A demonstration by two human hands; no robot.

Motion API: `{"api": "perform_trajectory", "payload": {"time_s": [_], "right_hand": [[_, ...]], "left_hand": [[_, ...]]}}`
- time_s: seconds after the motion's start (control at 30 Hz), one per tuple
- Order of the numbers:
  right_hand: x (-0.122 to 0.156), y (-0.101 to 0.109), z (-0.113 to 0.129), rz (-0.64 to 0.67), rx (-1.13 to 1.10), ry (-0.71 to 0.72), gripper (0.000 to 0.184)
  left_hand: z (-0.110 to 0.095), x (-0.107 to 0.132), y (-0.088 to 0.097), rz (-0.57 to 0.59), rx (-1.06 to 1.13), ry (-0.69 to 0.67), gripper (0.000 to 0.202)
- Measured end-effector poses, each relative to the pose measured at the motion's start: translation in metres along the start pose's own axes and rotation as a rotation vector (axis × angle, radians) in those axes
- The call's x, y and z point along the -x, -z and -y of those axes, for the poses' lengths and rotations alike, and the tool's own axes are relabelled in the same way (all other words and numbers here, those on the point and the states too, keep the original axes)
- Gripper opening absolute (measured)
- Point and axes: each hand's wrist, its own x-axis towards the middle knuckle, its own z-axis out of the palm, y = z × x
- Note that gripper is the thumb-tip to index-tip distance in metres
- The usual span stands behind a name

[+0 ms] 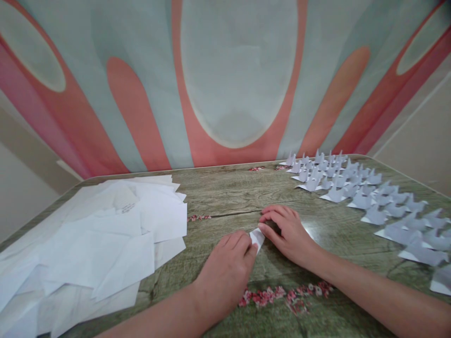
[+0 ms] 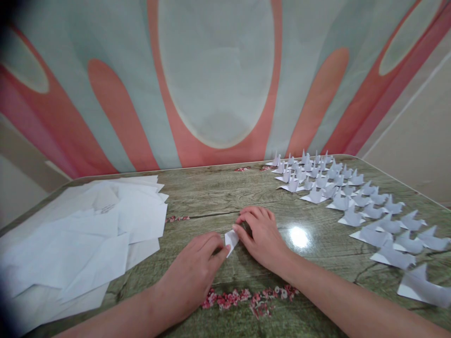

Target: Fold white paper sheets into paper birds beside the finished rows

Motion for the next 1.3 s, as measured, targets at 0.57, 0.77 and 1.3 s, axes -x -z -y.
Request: {"api": "perform_trajectory", "payload": {"time_s": [0.57, 0.77, 1.3], "right_hand": [[0.0, -0.001, -0.001, 0.047, -0.068, -0.015, 0.015], [-0.005, 0.0, -0.004, 0.076, -0.039, -0.004, 0.017], [-0.005, 0.0, -0.007, 0.044, -0.056, 0.004, 0.015]], "left_hand": [[0.003, -0.006, 0.009, -0.032, 0.161, 0.097, 0.031], [0.024, -0.031, 0.02, 0.044, 0.307, 0.141, 0.016], [0.034, -0.049, -0.009, -0.201, 0.425, 0.306, 0.033]]}}
